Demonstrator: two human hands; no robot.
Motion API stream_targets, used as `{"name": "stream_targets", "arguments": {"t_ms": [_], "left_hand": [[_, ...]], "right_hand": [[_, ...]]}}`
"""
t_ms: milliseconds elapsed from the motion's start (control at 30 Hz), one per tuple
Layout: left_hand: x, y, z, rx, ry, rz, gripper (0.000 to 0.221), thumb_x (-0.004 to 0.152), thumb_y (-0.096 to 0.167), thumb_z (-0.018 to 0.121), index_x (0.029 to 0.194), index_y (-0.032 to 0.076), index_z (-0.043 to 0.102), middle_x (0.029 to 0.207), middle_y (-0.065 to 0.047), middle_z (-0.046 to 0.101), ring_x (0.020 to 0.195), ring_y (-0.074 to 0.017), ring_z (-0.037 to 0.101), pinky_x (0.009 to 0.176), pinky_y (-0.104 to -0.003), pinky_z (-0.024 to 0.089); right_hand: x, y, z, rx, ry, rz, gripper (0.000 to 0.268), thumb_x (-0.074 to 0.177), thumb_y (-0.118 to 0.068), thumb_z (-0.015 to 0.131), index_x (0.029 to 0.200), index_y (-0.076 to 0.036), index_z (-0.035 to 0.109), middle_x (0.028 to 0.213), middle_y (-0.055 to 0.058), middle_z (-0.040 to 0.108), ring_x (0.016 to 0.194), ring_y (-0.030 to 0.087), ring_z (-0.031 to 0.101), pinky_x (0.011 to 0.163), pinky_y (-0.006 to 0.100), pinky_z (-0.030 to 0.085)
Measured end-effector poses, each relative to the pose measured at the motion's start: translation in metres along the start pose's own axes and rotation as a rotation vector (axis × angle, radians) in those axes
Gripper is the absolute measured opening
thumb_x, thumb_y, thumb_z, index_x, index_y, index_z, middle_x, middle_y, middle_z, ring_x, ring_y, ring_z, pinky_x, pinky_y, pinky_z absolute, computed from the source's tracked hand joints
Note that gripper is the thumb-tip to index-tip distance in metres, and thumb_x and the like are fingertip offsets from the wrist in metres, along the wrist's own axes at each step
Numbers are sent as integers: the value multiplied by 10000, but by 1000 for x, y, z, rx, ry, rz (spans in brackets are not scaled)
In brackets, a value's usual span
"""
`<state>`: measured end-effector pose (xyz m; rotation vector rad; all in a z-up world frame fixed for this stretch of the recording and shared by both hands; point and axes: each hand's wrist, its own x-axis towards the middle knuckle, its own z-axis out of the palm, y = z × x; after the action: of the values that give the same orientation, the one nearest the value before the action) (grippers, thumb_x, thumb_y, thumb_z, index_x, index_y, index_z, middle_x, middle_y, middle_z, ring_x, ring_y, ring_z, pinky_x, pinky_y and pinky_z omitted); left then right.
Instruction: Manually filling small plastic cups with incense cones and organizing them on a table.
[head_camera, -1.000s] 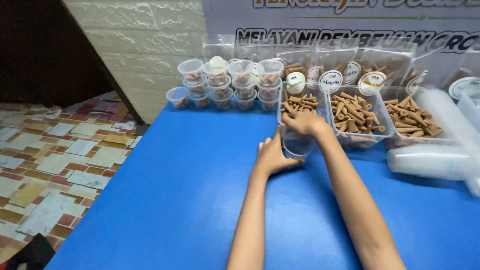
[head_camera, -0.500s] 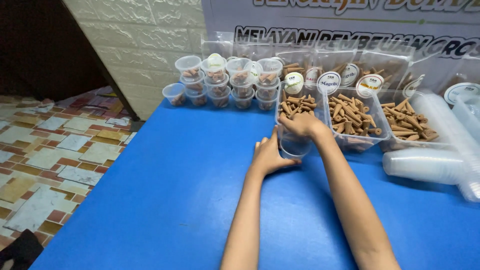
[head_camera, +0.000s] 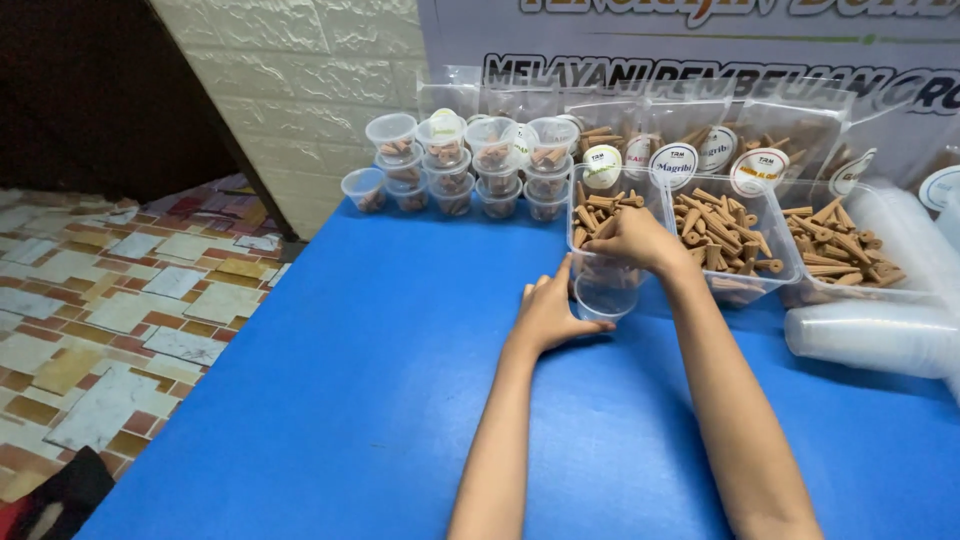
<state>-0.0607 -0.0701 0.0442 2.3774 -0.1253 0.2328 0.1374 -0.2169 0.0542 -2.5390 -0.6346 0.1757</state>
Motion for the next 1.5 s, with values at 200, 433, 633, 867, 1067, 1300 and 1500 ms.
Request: {"name": "stream_targets", "arguments": {"t_ms": [200, 433, 633, 867, 1067, 1300, 1500], "left_hand": [[-4, 10, -8, -55, 23, -8, 1306, 574, 617, 849, 1584, 7, 291, 1115, -136, 721, 1118, -308, 607, 1022, -449, 385], [2, -3, 2, -68, -5, -27, 1329, 567, 633, 848, 1593, 25, 263, 1139, -121, 719, 1158, -310, 596, 1048, -471, 370], [4, -4, 4, -38, 3, -33, 1327, 559, 646, 851, 1591, 51, 268, 1130, -85, 723, 1152, -284, 602, 1049, -469, 375], [7, -8, 7, -55, -37, -59, 1313, 581, 611, 857, 1595, 54, 236, 1160, -94, 702, 1184, -291, 581, 1078, -469, 355], [8, -8, 7, -60, -48, -73, 1331, 579, 647, 845, 1605, 77, 217, 1149, -90, 710, 1184, -283, 577, 1082, -461, 345], [2, -3, 2, -101, -42, -60, 1230, 635, 571, 842, 1583, 32, 275, 1169, -126, 717, 1175, -330, 575, 1074, -499, 342], [-5, 13, -10, -76, -12, -30, 1295, 606, 627, 826, 1607, 37, 252, 1164, -150, 709, 1181, -313, 587, 1075, -465, 350]], "right_hand": [[-107, -107, -79, -121, 173, -69, 224, 747, -376, 780, 730, -159, 833, 762, 213, 756, 881, 468, 711, 781, 498, 561], [-92, -81, -47, -300, -166, -104, 187, 744, -331, 789, 712, -160, 857, 750, 107, 804, 856, 359, 766, 827, 446, 575], [-53, -51, -8, -328, -214, -141, 295, 772, -390, 794, 642, -126, 823, 650, 101, 769, 758, 347, 764, 770, 443, 583], [-44, -46, 7, -375, -282, -119, 228, 741, -345, 762, 589, -179, 796, 590, 55, 739, 594, 243, 749, 578, 376, 589], [-75, -80, -11, -357, -327, -111, 263, 774, -385, 757, 687, -149, 833, 656, 100, 765, 631, 273, 756, 623, 394, 594], [-109, -119, -45, -64, -145, -162, 295, 957, -310, 674, 931, -78, 854, 756, 193, 779, 755, 356, 748, 769, 449, 554], [-89, -86, -41, -134, 315, -154, 531, 1052, -608, 496, 1150, -164, 769, 1011, 125, 727, 1036, 379, 678, 851, 525, 533]]}}
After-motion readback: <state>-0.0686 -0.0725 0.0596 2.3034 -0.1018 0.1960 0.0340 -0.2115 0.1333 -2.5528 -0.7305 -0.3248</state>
